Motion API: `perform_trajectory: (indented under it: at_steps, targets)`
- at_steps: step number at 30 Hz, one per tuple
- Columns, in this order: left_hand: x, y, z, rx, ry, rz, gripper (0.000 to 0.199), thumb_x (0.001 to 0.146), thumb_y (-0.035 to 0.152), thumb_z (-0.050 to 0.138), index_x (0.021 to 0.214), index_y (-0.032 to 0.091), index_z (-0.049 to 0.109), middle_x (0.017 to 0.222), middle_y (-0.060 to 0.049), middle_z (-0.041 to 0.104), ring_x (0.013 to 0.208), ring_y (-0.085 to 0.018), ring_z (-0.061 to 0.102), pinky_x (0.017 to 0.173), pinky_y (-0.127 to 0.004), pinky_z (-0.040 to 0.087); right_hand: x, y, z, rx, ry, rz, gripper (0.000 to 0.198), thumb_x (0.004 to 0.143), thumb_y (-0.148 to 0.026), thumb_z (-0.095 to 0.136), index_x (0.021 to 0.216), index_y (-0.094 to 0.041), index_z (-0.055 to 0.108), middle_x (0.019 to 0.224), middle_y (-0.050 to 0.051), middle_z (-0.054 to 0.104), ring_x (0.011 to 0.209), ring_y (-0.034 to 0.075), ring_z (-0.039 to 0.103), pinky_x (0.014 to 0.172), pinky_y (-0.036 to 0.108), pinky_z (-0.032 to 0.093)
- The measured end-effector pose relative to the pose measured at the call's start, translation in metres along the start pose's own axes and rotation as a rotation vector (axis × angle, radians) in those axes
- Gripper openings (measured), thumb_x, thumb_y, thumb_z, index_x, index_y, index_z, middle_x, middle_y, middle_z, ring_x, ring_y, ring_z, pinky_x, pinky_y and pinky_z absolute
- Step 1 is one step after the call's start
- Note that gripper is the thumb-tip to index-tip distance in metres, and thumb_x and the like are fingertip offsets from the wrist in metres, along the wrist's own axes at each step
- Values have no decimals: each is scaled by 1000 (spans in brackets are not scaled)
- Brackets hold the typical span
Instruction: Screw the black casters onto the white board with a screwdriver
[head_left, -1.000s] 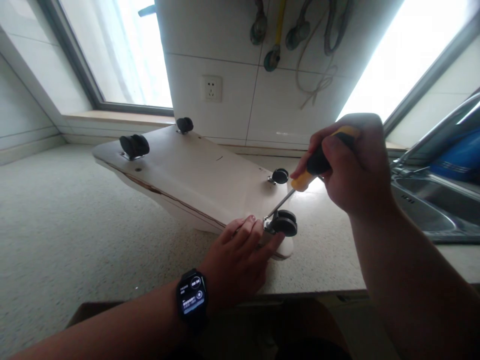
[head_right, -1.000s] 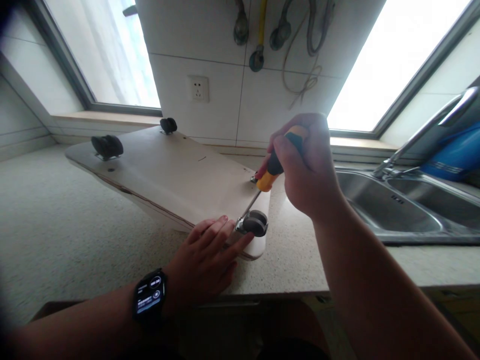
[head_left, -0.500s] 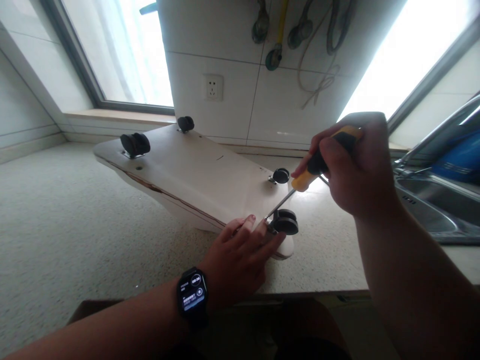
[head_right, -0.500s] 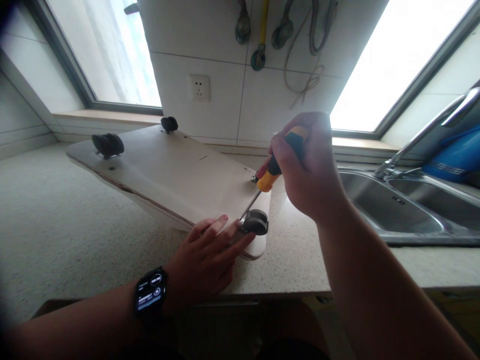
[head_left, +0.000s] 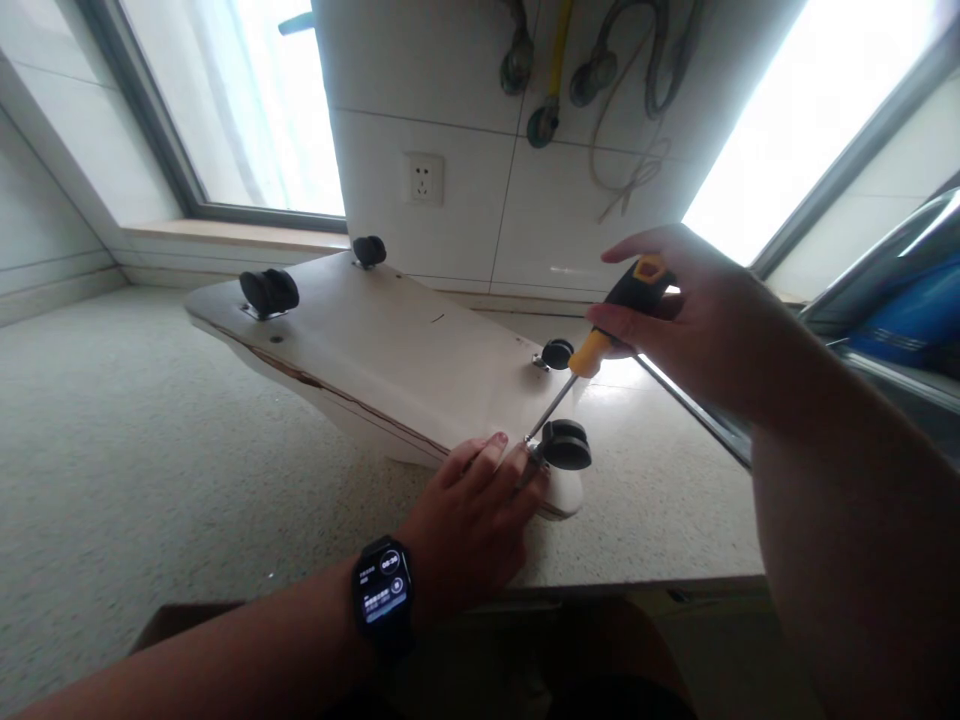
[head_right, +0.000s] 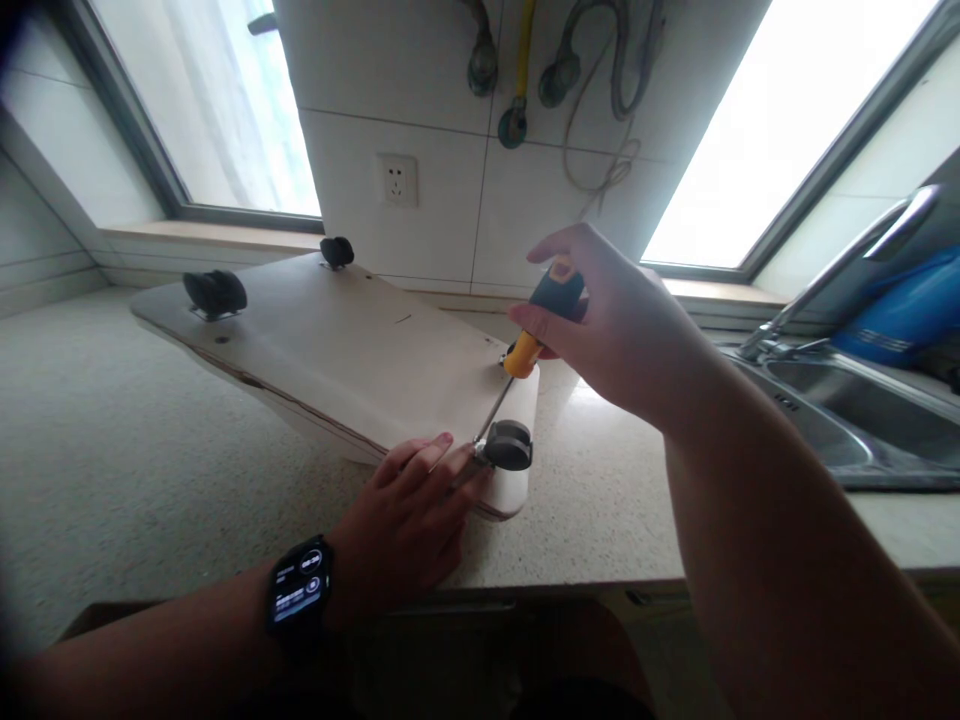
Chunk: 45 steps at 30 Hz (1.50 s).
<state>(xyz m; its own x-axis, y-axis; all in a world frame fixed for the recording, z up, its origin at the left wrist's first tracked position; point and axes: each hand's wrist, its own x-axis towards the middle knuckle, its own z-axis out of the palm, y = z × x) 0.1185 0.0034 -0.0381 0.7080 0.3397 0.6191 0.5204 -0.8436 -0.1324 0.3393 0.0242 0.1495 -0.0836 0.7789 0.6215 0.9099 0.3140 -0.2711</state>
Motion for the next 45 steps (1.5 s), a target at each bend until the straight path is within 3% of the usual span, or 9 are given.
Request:
perform_trajectory:
  at_steps: [10,18,21,24,28,32,35,39,45]
  targets:
    - [-1,-1,1,-3,-17,14,58,88,29,60,144,15,54,148,-14,58,137,-36,48,116,-51,31,8,-4,-31,8,-314,-56,53,87,-44,61,139,-32,60,115,8,72,93,26,68,74,43,53]
    - [-1,0,0,-13,-18,5,59,88,27,60,145,15,54,148,-14,58,137,-36,48,116,-51,30,19,-33,-24,-536,-203,-90,47,86,-70,57,77,-24,56,58,2,50,49,15,38,51,35,26]
    - [-1,1,-1,-14,-22,2,59,87,28,60,144,14,54,148,-14,58,137,-36,48,117,-50,29,22,-30,-23,-451,-269,-51,31,87,-53,60,101,-26,64,62,0,53,50,16,42,52,34,29]
    - [-1,1,-1,-14,-21,4,60,87,28,61,145,14,54,146,-14,58,136,-36,49,117,-51,29,26,-22,-22,-138,-373,-90,45,86,-38,63,130,-34,58,70,-3,60,54,16,50,53,32,36]
    - [0,0,0,-2,-15,4,61,86,28,61,145,14,52,146,-15,58,137,-36,48,116,-51,30,29,-22,-22,-103,-337,-181,30,84,-53,69,104,-31,68,75,-2,65,59,15,54,55,32,36]
    - [0,-1,1,6,-1,13,60,87,28,60,144,14,53,147,-15,57,136,-36,48,115,-51,31,31,-29,-23,-456,-275,-37,38,80,-63,71,72,-27,63,51,-3,46,46,12,36,55,33,26]
    - [0,0,0,10,5,12,60,86,27,61,143,14,53,146,-16,58,134,-36,49,114,-51,32,33,-22,-25,-444,-203,-67,46,79,-61,74,57,-25,54,46,-1,36,50,14,37,60,34,24]
    - [0,1,0,16,12,8,60,85,26,61,144,15,53,143,-15,59,134,-36,50,114,-50,32,32,-3,-29,-413,-215,-183,47,76,-52,78,51,-24,49,46,1,33,60,19,43,63,35,24]
    - [0,1,1,27,-8,5,59,85,28,62,143,15,55,143,-15,59,134,-37,50,114,-51,31,21,-4,-29,-648,-252,-101,49,81,-50,71,52,-25,41,50,3,38,52,16,34,59,37,24]
